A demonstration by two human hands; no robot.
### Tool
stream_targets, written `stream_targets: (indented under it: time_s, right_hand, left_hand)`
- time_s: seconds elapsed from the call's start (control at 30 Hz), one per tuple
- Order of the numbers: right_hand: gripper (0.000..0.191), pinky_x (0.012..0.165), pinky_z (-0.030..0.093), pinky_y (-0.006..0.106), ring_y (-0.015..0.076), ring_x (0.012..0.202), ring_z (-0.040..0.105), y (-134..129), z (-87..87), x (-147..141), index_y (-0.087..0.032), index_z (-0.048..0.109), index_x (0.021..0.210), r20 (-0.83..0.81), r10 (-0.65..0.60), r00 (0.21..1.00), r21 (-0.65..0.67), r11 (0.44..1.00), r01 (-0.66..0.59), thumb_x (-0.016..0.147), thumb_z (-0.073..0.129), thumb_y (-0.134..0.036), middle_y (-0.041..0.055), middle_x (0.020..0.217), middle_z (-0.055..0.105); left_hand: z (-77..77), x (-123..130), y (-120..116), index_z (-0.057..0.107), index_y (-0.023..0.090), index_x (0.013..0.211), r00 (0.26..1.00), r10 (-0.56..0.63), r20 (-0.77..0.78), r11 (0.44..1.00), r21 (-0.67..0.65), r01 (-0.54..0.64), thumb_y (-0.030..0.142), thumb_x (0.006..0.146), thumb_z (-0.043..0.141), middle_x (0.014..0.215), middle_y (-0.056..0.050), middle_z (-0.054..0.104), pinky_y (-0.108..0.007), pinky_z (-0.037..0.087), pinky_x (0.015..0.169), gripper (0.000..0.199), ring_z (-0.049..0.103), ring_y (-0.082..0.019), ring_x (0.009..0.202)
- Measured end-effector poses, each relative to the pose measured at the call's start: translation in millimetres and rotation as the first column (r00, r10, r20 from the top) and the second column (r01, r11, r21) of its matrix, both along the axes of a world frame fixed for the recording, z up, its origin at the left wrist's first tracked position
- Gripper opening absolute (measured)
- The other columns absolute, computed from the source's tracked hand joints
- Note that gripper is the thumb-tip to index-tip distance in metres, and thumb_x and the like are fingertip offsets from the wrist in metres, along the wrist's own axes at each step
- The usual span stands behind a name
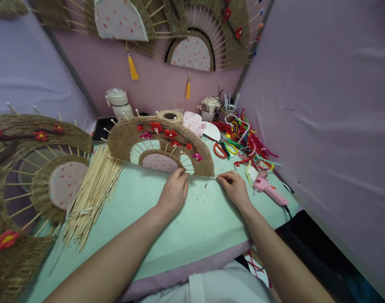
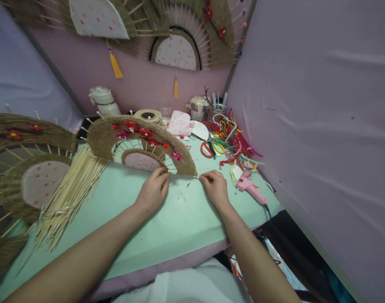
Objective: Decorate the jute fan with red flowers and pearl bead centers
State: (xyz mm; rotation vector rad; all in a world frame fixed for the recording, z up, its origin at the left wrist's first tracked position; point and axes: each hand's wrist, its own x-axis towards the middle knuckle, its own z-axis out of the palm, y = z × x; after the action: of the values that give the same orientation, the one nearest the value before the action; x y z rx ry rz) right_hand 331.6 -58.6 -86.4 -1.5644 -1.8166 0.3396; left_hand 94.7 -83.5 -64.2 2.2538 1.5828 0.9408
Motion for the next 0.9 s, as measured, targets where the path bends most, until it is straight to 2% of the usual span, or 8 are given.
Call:
stream_targets:
  time_s: [0.2, 0.53, 0.9]
  right_hand:
    - [0.027, 0.081, 0.047, 0.036, 0.0162, 0.081, 0.059, 0, 1.8, -1, -0.015, 0.064, 0.083, 0.003, 0.0, 1.0, -0.003, 1.0, 0.0, 0.092, 0.058, -0.04, 0.0019, 0.083, 0.063]
    - [0.026, 0.081, 0.047, 0.036, 0.0163, 0.082, 0.059, -1, 2.5, -1, -0.015, 0.064, 0.082, -0.012, 0.003, 1.0, -0.001, 1.0, -0.003, 0.091, 0.059, -0.039, 0.0019, 0.083, 0.063]
    - [0.025, 0.079, 0.049, 0.035, 0.0155, 0.08, 0.06, -1, 2.1, -1, -0.015, 0.064, 0.082, -0.028, 0.011, 1.0, 0.004, 1.0, -0.011, 0.091, 0.06, -0.038, 0.0017, 0.082, 0.063]
  left_hand:
    - [-6.3, 0, 10, 0.062, 0.012, 0.113, 0.995, -0.061, -0.083, 0.998, -0.004, 0.061, 0.011, 0.09, 0.037, 0.133, -0.013, 0.056, -0.04, 0.043, 0.106, 0.034, 0.054, -0.022, 0.121]
    - [-9.3, -1, 16, 0.059, 0.012, 0.118, 0.99, -0.07, -0.121, 0.998, 0.001, 0.07, 0.009, 0.088, 0.038, 0.129, -0.014, 0.059, -0.043, 0.043, 0.105, 0.037, 0.056, -0.024, 0.117]
    - [-4.5, 1, 13, 0.056, 0.013, 0.119, 0.992, -0.07, -0.108, 0.995, -0.071, 0.063, 0.009, 0.088, 0.033, 0.131, -0.011, 0.057, -0.034, 0.04, 0.108, 0.039, 0.052, -0.019, 0.124]
